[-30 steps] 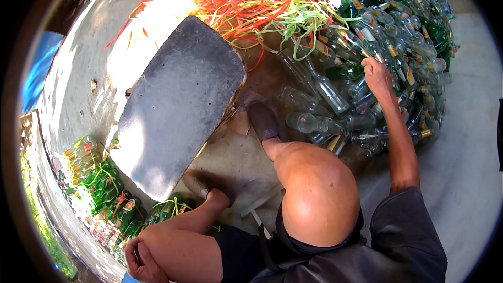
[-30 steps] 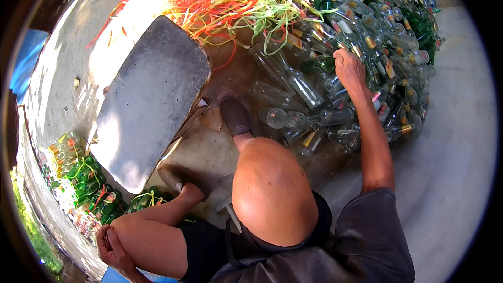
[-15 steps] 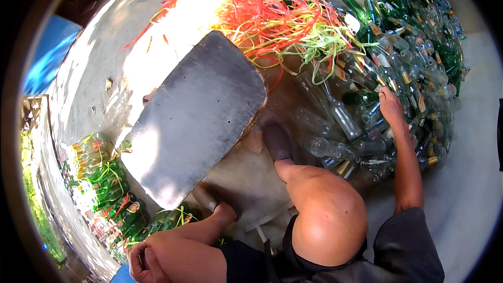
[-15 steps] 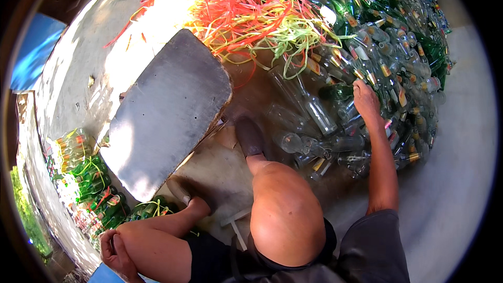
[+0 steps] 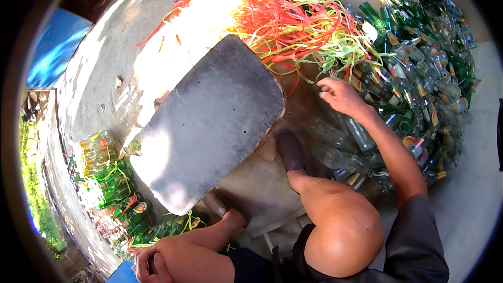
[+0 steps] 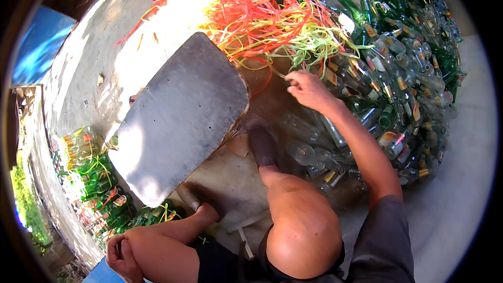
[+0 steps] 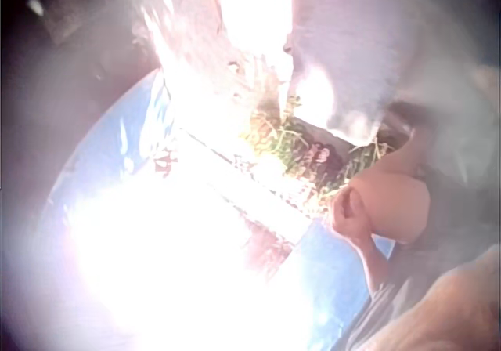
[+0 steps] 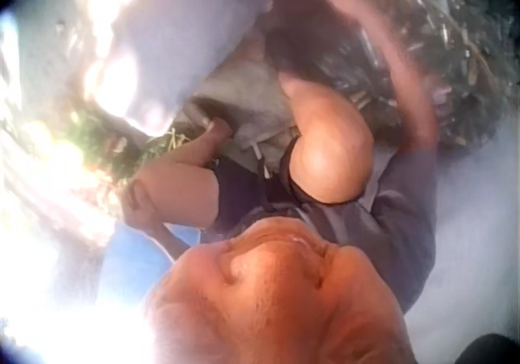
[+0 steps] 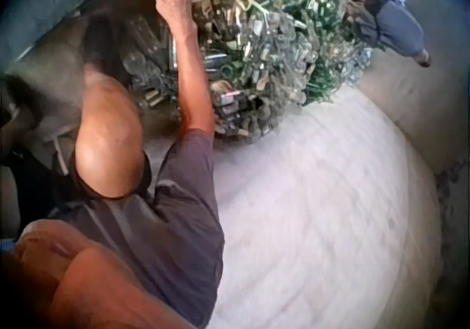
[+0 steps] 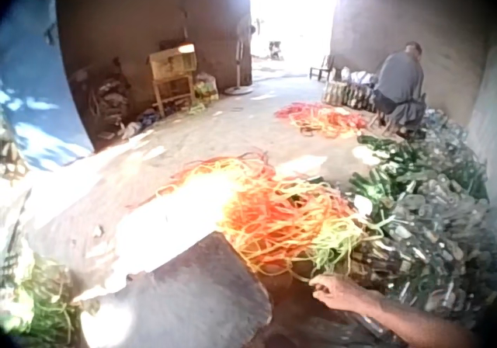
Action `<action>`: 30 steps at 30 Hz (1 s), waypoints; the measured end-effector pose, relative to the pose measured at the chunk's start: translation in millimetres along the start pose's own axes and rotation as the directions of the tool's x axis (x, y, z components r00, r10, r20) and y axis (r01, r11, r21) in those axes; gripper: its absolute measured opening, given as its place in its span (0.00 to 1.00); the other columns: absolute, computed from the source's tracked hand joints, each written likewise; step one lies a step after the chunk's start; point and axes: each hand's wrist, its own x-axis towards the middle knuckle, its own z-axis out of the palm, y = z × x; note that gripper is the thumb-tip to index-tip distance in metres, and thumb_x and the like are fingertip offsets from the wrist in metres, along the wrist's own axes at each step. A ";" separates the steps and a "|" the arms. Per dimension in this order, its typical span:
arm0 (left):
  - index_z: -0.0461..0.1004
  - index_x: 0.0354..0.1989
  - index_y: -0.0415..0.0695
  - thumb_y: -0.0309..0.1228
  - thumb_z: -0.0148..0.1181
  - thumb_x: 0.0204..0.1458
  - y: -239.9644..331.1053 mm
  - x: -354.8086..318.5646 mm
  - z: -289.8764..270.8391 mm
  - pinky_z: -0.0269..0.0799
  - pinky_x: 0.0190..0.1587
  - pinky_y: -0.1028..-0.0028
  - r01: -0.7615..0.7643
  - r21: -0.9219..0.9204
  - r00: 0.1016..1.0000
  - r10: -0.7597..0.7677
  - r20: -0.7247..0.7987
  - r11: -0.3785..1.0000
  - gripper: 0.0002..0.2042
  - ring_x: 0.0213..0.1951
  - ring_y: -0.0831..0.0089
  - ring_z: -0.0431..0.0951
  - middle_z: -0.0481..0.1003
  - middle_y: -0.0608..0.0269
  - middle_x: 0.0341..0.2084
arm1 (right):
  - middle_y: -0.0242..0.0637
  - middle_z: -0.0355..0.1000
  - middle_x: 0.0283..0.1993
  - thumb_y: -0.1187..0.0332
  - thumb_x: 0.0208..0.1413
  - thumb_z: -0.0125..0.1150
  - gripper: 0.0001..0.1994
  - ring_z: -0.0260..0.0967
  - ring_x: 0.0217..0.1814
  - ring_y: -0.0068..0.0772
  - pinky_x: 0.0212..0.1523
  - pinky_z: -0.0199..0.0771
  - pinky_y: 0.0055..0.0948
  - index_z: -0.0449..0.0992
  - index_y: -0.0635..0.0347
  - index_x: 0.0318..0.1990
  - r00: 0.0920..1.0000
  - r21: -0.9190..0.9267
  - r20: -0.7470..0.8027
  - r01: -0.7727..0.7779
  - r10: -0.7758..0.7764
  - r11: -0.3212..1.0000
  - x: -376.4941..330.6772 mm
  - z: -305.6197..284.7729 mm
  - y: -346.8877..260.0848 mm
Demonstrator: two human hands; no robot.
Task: The person sits on the ground and sorts glass bottles by picking them up from a pile and placing them onto a flat surface. The person handles clear and green glass bottles, arranging them in rows on the surface.
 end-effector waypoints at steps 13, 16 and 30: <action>0.84 0.42 0.38 0.27 0.65 0.59 15.1 39.7 8.4 0.79 0.44 0.64 -0.090 -0.017 0.996 0.091 0.026 0.996 0.07 0.38 0.62 0.83 0.84 0.54 0.35 | 0.45 0.58 0.74 0.76 0.55 0.62 0.38 0.73 0.62 0.55 0.54 0.84 0.48 0.58 0.41 0.74 0.878 -0.565 0.217 0.469 -0.425 0.679 211.3 100.8 -30.4; 0.85 0.43 0.38 0.27 0.66 0.59 17.6 50.2 9.8 0.79 0.45 0.64 -0.029 -0.014 0.998 0.030 0.048 0.999 0.08 0.38 0.62 0.83 0.85 0.52 0.36 | 0.45 0.59 0.75 0.69 0.61 0.56 0.33 0.74 0.63 0.52 0.54 0.84 0.45 0.57 0.49 0.75 0.861 -0.593 0.276 0.502 -0.427 0.629 235.6 124.0 -26.2; 0.84 0.40 0.38 0.24 0.68 0.57 -0.2 89.5 17.3 0.74 0.55 0.62 0.101 -0.079 0.991 -0.094 0.092 0.992 0.06 0.42 0.58 0.82 0.84 0.52 0.37 | 0.43 0.55 0.81 0.60 0.67 0.49 0.30 0.56 0.80 0.43 0.77 0.55 0.45 0.62 0.55 0.76 0.800 0.105 0.066 0.589 -0.597 0.801 228.8 136.5 -42.6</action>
